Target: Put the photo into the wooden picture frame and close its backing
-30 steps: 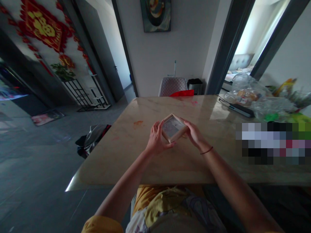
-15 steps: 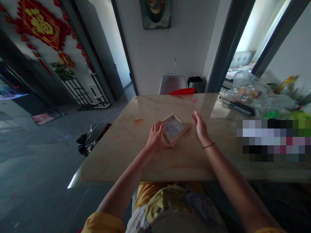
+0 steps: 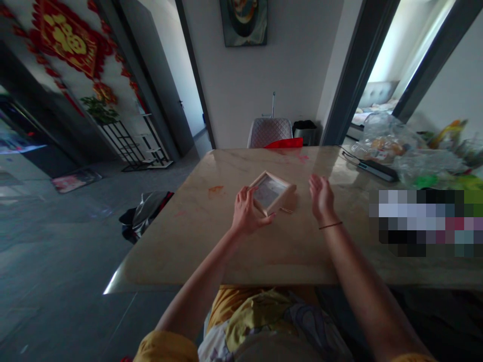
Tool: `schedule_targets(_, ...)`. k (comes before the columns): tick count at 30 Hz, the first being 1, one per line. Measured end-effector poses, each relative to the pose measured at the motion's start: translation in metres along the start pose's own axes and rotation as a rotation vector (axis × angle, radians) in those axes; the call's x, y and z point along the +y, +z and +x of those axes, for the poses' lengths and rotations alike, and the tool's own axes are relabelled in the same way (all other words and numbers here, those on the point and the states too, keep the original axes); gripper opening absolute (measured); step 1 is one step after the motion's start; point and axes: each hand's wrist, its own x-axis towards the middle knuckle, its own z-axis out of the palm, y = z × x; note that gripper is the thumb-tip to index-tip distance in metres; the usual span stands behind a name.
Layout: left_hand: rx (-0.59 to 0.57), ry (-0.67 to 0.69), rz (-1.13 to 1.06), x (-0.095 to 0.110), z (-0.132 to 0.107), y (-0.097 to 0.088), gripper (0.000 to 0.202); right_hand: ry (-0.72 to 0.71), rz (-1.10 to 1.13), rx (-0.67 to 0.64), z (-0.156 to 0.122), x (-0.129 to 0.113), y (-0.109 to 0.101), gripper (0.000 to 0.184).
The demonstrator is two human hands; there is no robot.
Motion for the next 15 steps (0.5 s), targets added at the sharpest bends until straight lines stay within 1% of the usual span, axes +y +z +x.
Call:
schedule_targets(1,0.006,0.000,0.001,0.000,0.000,0.000,0.090,0.001,0.002,0.001,0.001,0.001,0.000,0.030)
schedule_targets(2,0.004,0.002,0.002,0.000,0.000,0.001,0.091,0.012,-0.003,-0.056,0.001,0.002,0.001,0.029)
schedule_targets(3,0.000,0.005,0.004,0.000,0.000,0.001,0.091,0.017,-0.040,-0.179,0.000,0.003,0.002,0.032)
schedule_targets(4,-0.004,0.005,0.005,0.000,-0.001,0.001,0.091,0.020,-0.063,-0.273,-0.001,0.003,0.003,0.035)
schedule_targets(5,0.003,-0.002,0.009,-0.001,-0.001,0.001,0.089,0.023,-0.063,-0.306,-0.002,0.004,0.004,0.037)
schedule_targets(6,0.008,-0.009,0.012,-0.002,-0.002,0.001,0.087,0.015,-0.029,-0.247,-0.004,0.004,0.005,0.038)
schedule_targets(7,0.013,-0.017,0.014,-0.003,-0.002,0.001,0.086,0.035,-0.009,-0.219,-0.006,0.004,0.006,0.036)
schedule_targets(8,0.000,-0.018,0.011,-0.004,-0.003,0.001,0.086,0.082,-0.008,-0.254,-0.008,0.003,0.007,0.033)
schedule_targets(10,-0.032,-0.019,-0.004,-0.004,-0.003,0.001,0.088,0.230,-0.009,-0.453,-0.012,0.000,0.008,0.034)
schedule_targets(11,-0.039,-0.024,-0.013,-0.004,-0.003,0.001,0.088,0.269,0.009,-0.498,-0.013,-0.001,0.008,0.037)
schedule_targets(14,-0.013,-0.052,-0.056,-0.001,-0.003,0.000,0.088,0.299,0.063,-0.455,-0.013,-0.003,0.008,0.041)
schedule_targets(15,-0.007,-0.068,-0.086,0.000,-0.003,0.000,0.088,0.310,0.060,-0.467,-0.013,-0.003,0.008,0.042)
